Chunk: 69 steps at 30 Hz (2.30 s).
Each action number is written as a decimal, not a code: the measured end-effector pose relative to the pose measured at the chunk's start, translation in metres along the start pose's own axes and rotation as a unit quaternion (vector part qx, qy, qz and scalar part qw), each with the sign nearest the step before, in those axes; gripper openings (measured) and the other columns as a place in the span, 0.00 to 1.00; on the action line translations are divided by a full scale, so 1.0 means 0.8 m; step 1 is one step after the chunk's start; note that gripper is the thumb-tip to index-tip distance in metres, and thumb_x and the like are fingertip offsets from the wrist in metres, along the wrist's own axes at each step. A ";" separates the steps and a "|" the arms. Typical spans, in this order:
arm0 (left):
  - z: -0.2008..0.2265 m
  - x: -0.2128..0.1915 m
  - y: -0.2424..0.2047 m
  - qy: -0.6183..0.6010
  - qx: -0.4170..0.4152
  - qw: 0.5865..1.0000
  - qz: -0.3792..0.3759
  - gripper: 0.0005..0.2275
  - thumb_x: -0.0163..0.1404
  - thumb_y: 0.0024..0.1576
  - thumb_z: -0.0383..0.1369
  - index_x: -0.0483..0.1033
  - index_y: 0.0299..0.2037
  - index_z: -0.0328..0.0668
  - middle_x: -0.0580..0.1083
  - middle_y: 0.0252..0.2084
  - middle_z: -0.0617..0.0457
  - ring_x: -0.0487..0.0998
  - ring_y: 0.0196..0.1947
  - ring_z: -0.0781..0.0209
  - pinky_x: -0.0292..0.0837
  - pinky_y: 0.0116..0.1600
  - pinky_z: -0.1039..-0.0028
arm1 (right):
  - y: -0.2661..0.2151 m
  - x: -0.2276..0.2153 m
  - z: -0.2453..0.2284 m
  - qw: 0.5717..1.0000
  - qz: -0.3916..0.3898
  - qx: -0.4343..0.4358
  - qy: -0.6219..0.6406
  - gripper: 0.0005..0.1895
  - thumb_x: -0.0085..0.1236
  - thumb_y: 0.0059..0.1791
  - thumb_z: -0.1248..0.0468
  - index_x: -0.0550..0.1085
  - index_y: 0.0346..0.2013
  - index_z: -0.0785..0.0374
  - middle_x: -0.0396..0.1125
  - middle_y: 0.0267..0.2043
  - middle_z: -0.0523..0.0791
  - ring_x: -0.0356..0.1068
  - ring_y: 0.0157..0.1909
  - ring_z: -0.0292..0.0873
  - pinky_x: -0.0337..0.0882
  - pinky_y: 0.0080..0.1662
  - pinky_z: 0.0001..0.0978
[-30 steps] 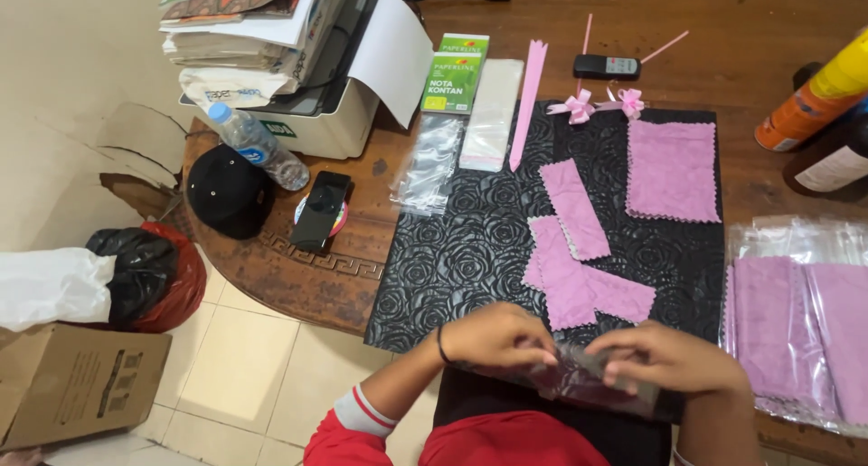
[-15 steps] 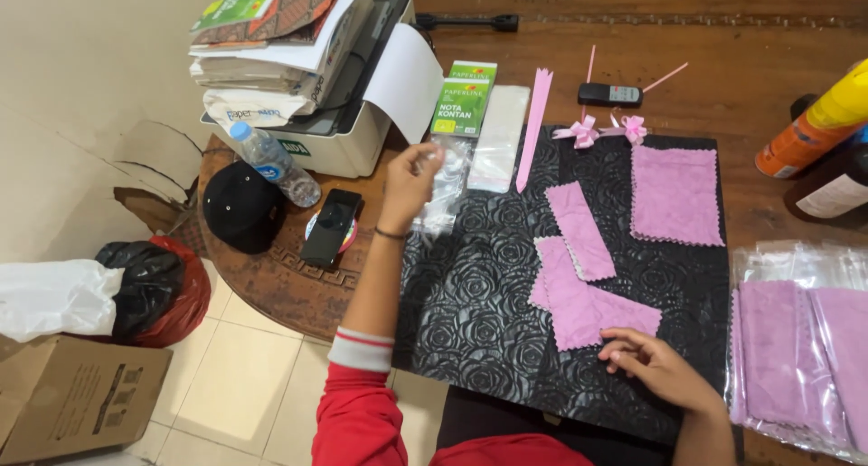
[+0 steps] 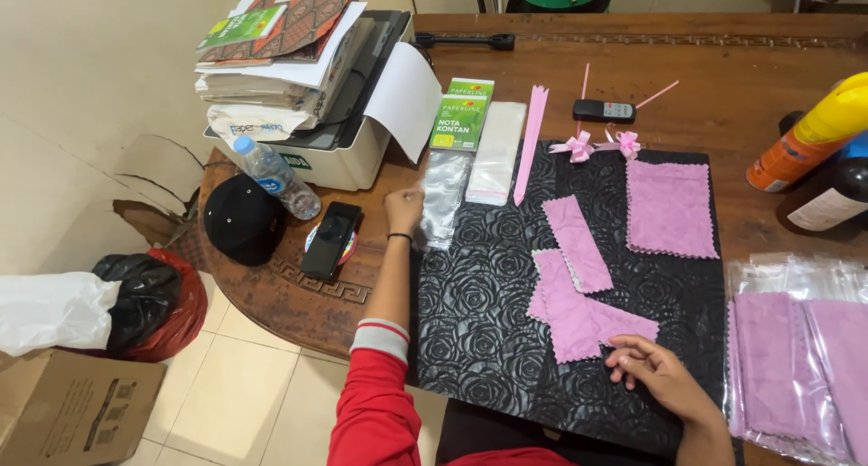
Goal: The person places fabric pieces into plastic bags, folds them, and arranges them on the table.
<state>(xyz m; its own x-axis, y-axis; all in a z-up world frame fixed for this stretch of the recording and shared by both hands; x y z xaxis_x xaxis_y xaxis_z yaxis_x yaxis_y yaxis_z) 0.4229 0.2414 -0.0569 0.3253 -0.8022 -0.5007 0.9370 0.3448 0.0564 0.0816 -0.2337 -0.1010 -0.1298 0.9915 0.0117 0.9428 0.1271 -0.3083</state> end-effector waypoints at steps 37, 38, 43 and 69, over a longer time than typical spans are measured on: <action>0.098 0.044 -0.082 0.419 0.251 0.847 -0.210 0.23 0.34 0.65 0.52 0.75 0.55 0.48 0.70 0.63 0.53 0.59 0.70 0.43 0.39 0.66 0.20 | 0.000 -0.009 0.010 0.998 0.037 0.014 0.045 0.19 0.55 0.50 0.70 0.76 0.55 0.74 0.79 0.39 0.59 0.78 0.34 0.52 0.74 0.33 0.39; 0.097 0.046 -0.080 0.428 0.248 0.843 -0.210 0.19 0.37 0.64 0.48 0.75 0.54 0.48 0.71 0.62 0.54 0.61 0.68 0.45 0.40 0.66 0.21 | 0.001 -0.009 0.011 0.998 0.036 0.010 0.049 0.19 0.56 0.50 0.70 0.75 0.55 0.74 0.79 0.38 0.59 0.78 0.34 0.52 0.74 0.33 0.39; 0.101 0.050 -0.073 0.428 0.256 0.842 -0.207 0.15 0.39 0.63 0.42 0.76 0.49 0.48 0.72 0.58 0.55 0.64 0.65 0.49 0.39 0.66 0.21 | 0.002 -0.011 0.016 0.997 0.040 0.004 0.059 0.18 0.56 0.50 0.70 0.75 0.55 0.74 0.78 0.38 0.58 0.78 0.33 0.52 0.74 0.32 0.39; 0.074 0.065 -0.092 0.383 0.290 0.858 -0.181 0.23 0.38 0.64 0.51 0.73 0.58 0.47 0.70 0.64 0.48 0.65 0.66 0.45 0.44 0.68 0.28 | -0.005 0.004 -0.005 0.998 0.012 -0.013 0.054 0.16 0.55 0.51 0.67 0.75 0.53 0.71 0.77 0.38 0.54 0.78 0.32 0.46 0.74 0.31 0.33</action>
<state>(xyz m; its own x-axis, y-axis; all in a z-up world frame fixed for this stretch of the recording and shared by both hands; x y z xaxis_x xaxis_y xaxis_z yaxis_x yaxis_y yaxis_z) 0.3781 0.1453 -0.0356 0.0288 -0.1730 -0.9845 0.9373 -0.3377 0.0868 0.0790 -0.2312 -0.0957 -0.0748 0.9913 0.1083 0.9532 0.1029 -0.2842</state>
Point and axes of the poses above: each hand's wrist, its own y-axis towards the middle knuckle, its own x-axis out of the palm, z = x × y, the point moved 8 cm from there along y, towards the middle knuckle
